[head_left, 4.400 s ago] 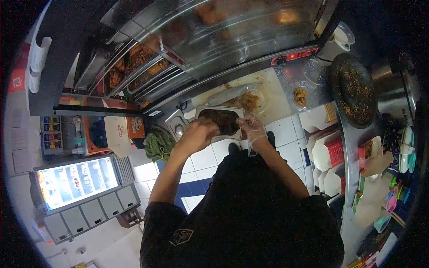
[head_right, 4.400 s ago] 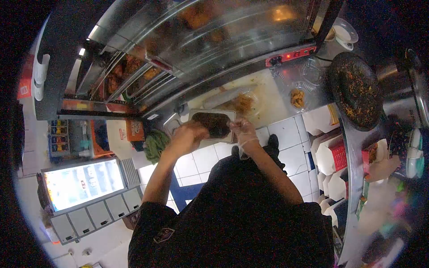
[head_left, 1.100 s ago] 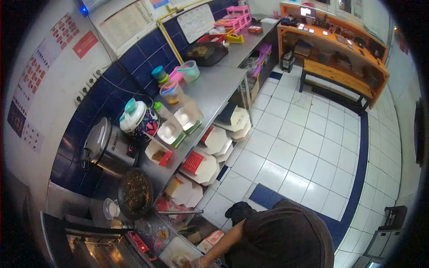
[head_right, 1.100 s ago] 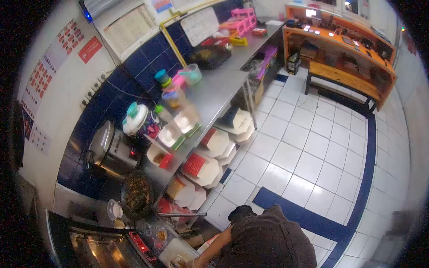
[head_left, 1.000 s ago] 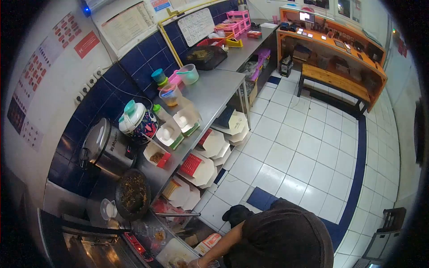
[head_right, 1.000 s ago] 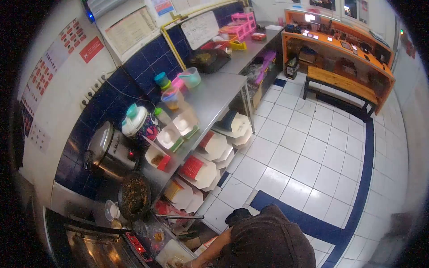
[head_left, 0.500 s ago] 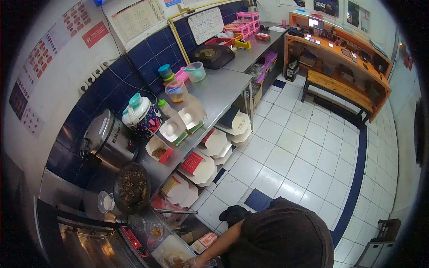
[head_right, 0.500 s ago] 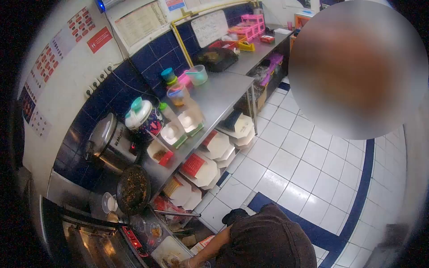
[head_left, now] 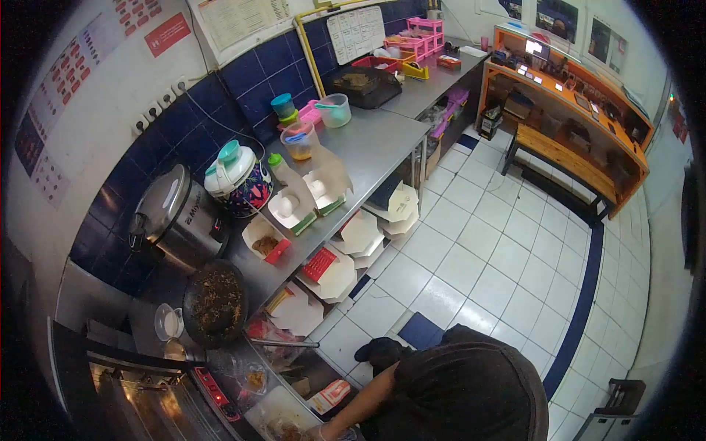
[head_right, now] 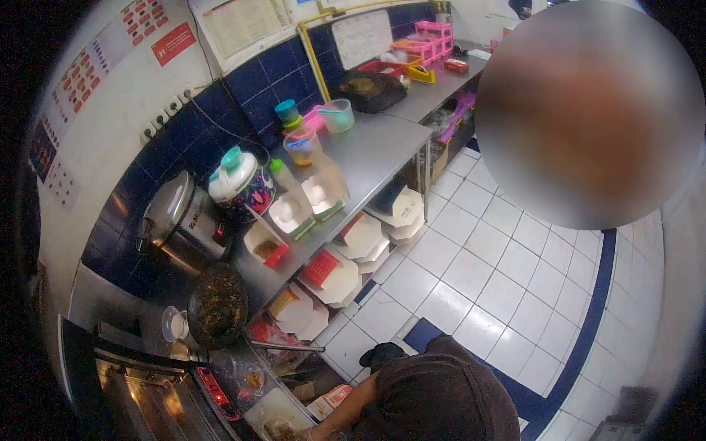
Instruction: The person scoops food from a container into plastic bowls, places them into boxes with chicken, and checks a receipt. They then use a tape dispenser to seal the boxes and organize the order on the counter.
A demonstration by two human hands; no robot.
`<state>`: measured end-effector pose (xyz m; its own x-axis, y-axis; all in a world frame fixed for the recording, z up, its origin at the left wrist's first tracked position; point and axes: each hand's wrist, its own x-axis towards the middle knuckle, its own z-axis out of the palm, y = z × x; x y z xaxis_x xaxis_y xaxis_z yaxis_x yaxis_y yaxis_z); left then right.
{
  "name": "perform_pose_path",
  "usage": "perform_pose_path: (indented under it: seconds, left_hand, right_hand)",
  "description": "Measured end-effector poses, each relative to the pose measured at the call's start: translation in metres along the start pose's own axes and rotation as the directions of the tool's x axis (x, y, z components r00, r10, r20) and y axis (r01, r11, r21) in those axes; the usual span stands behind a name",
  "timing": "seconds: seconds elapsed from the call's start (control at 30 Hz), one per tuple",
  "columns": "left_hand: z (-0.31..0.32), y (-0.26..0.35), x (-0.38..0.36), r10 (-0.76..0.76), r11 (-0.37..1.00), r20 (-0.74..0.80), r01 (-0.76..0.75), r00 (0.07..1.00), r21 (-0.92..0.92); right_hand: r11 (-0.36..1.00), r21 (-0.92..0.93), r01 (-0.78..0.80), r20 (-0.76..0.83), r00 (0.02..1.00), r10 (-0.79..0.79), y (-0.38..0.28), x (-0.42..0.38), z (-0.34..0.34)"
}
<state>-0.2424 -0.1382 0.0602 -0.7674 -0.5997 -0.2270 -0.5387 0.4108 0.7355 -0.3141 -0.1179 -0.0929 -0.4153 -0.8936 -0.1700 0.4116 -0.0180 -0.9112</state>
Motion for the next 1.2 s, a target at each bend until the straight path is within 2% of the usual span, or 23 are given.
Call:
perform_pose_path:
  seconds: [0.2,0.3,0.4,0.43,0.47,0.5,0.53,0.57,0.6,0.63,0.67,0.73,0.8,0.9,0.97,1.07,1.2]
  left_hand:
    - [-0.016,-0.014,-0.002,-0.025,0.999,-0.056,0.023,0.998,-0.039]
    - [-0.039,-0.042,-0.023,-0.039,0.996,-0.147,0.026,0.988,-0.088]
    - [-0.041,-0.074,-0.053,0.117,0.981,-0.299,-0.157,0.947,-0.112]
    - [-0.036,-0.049,-0.06,-0.199,0.927,-0.328,0.068,0.924,-0.37]
    - [-0.038,-0.069,-0.065,-0.199,0.959,-0.359,0.106,0.912,-0.263]
    - [-0.031,-0.085,-0.072,-0.041,0.999,-0.455,0.034,0.89,-0.024]
    - [-0.041,-0.04,-0.066,-0.387,0.911,-0.364,0.291,0.847,-0.292]
    - [-0.03,-0.11,-0.067,-0.278,0.96,-0.446,0.242,0.851,-0.138]
    - [-0.036,-0.096,-0.073,-0.383,0.914,-0.441,0.266,0.812,-0.305]
    - [-0.035,-0.079,-0.071,-0.46,0.849,-0.413,0.254,0.786,-0.463]
    - [-0.033,-0.082,-0.076,-0.48,0.842,-0.431,0.264,0.764,-0.47]
    - [-0.033,-0.1,-0.075,-0.492,0.821,-0.408,0.255,0.769,-0.51]
    - [-0.039,-0.082,-0.073,-0.517,0.809,-0.393,0.284,0.761,-0.514]
    - [-0.043,-0.076,-0.075,-0.542,0.801,-0.404,0.308,0.737,-0.514]
    - [-0.045,-0.077,-0.078,-0.594,0.733,-0.409,0.257,0.693,-0.629]
    - [-0.052,-0.076,-0.084,-0.598,0.756,-0.474,0.258,0.646,-0.602]
    - [-0.058,-0.077,-0.091,-0.562,0.784,-0.51,0.225,0.651,-0.578]
  right_hand:
    - [1.0,0.006,0.019,0.037,0.999,-0.019,-0.001,0.001,0.001]
    - [0.994,0.064,0.089,0.141,0.985,-0.098,0.017,0.0,0.012]
    - [0.867,0.347,0.358,0.21,0.871,-0.443,0.055,-0.002,0.015]
    - [0.817,0.423,0.392,0.197,0.84,-0.505,0.064,-0.002,0.015]
    - [0.897,0.298,0.326,0.229,0.888,-0.398,0.063,-0.001,0.01]
    - [0.955,0.161,0.249,0.259,0.923,-0.284,0.061,-0.001,0.005]
    - [0.986,0.023,0.167,0.284,0.944,-0.167,0.059,-0.002,-0.002]
    - [0.974,0.094,-0.208,0.333,0.928,0.166,-0.001,-0.019,-0.009]
    - [0.92,0.302,-0.25,0.322,0.935,0.148,-0.033,-0.033,-0.003]
    - [0.979,0.079,-0.189,0.164,0.971,0.174,-0.039,-0.036,0.008]
    - [0.976,0.073,-0.204,0.195,0.963,0.187,-0.047,-0.038,0.011]
    - [0.955,0.002,-0.296,0.133,0.947,0.293,-0.061,-0.035,0.017]
    - [0.962,-0.019,-0.274,0.123,0.954,0.274,-0.069,-0.035,0.019]
    - [0.948,0.062,-0.311,0.156,0.941,0.299,-0.068,-0.036,0.019]
    - [0.943,0.035,-0.331,0.09,0.941,0.327,-0.068,-0.036,0.021]
    - [0.933,0.089,-0.35,0.118,0.933,0.339,-0.074,-0.039,0.019]
    - [0.925,0.103,-0.365,0.125,0.928,0.352,-0.068,-0.039,0.016]
